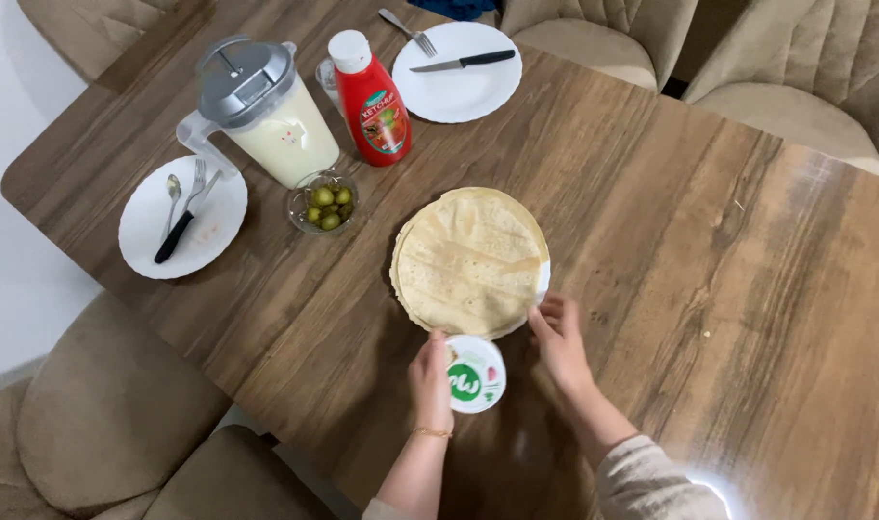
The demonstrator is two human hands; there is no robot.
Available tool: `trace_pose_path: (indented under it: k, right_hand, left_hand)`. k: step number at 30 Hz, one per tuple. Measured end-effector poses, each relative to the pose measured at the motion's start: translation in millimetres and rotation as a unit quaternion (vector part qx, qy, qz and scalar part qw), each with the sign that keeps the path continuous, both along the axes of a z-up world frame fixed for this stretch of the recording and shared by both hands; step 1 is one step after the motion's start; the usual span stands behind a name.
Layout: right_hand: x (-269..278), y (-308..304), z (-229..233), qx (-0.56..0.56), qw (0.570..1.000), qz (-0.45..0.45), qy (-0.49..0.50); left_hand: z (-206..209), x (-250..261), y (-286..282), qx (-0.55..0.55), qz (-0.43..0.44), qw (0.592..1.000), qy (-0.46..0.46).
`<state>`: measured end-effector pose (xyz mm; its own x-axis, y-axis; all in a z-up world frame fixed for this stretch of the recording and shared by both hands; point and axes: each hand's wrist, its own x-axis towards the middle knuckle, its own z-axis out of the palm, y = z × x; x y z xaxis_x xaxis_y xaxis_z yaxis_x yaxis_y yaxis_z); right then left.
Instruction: Clearing used dishes, cutlery, and condiments from a dining table and moving them to the kitchen sink for washing
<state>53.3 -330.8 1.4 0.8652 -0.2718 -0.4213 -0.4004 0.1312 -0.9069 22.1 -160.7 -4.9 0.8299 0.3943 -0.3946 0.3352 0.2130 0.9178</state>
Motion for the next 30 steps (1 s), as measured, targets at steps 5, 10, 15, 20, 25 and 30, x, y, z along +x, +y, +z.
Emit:
trace_pose_path:
  k: [5, 10, 15, 20, 25, 30]
  right_hand:
    - [27.5, -1.8, -8.2, 0.165, 0.975, -0.077, 0.128]
    - [51.3, -24.8, -60.8, 0.232, 0.962, -0.052, 0.133]
    - [57.6, -35.3, -57.6, 0.280, 0.946, 0.034, 0.160]
    - [58.7, -34.6, -65.8, 0.282, 0.943, 0.051, 0.172]
    - [10.4, -39.3, -65.8, 0.267, 0.954, 0.022, 0.137]
    - [-44.6, -62.5, -51.1, 0.279, 0.952, 0.015, 0.126]
  left_hand:
    - [11.2, 0.6, 38.6, -0.139, 0.091, 0.976, 0.139]
    - [20.6, -22.6, 64.5, -0.169, 0.130, 0.966, 0.147]
    - [21.1, -45.3, 84.2, -0.199, 0.204, 0.948, 0.143]
    - [33.2, -67.2, 89.7, -0.185, 0.232, 0.941, 0.159]
    - [40.6, -87.3, 87.1, -0.223, 0.233, 0.934, 0.153]
    - [0.8, -107.5, 85.3, -0.274, 0.208, 0.932, 0.115]
